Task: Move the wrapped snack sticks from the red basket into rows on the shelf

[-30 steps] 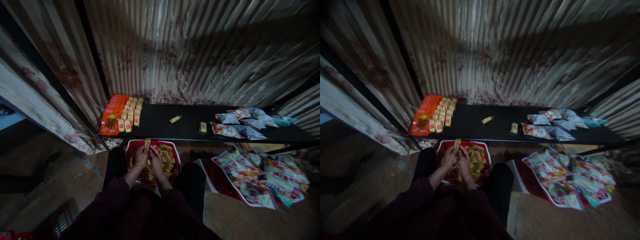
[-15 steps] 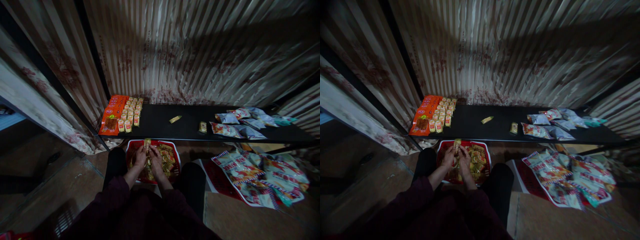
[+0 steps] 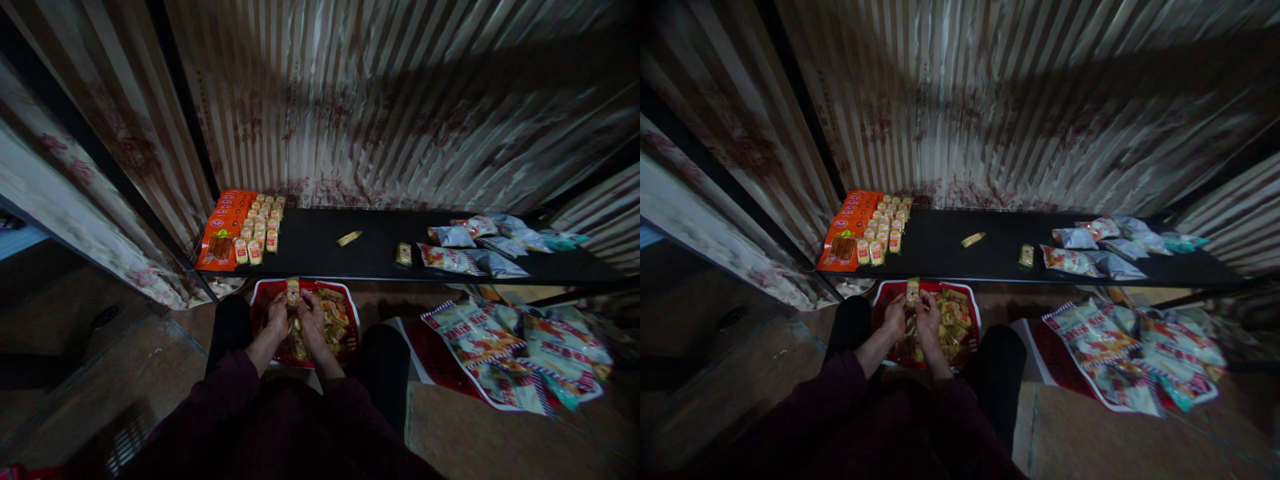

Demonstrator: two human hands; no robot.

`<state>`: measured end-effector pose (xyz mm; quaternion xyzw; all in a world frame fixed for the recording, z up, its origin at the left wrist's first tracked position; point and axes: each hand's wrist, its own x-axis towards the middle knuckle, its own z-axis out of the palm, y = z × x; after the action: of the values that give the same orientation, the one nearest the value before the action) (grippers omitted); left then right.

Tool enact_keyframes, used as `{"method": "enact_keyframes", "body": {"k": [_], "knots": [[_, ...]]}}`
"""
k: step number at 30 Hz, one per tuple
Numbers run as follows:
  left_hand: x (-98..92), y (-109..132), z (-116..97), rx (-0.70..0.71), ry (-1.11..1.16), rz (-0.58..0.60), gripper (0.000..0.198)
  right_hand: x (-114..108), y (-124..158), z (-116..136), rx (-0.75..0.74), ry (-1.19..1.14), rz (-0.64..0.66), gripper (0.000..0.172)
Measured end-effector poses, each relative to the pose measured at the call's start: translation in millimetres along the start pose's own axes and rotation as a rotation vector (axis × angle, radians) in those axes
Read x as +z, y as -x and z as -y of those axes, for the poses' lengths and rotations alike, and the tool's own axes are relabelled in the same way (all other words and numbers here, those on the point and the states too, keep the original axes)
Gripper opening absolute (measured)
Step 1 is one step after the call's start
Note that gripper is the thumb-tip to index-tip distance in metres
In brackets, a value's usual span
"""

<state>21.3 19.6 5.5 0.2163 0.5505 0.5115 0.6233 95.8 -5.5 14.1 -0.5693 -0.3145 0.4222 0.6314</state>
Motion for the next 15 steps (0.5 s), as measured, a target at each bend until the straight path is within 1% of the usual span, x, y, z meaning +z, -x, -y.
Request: {"method": "enact_keyframes", "body": {"k": [4,7,11,15], "knots": [[-0.7,-3.1,3.9,-0.055,0.144,-0.03,0.018,-1.4,-0.3,-1.9,-0.016,0.07,0.011,0.033],[-0.5,-4.7,5.3,-0.082,0.195,-0.033,0.013,-1.0,-0.6,-2.6,-0.023,0.096,0.003,0.033],[1.4,-5.7,6.5,-0.099,0.24,-0.022,0.013,0.3,-0.9,-4.7,-0.034,0.099,0.021,0.035],[3.9,-6.8,8.1,-0.19,0.288,-0.046,0.008,0.7,1.3,-3.9,-0.037,0.114,0.049,0.038]]}}
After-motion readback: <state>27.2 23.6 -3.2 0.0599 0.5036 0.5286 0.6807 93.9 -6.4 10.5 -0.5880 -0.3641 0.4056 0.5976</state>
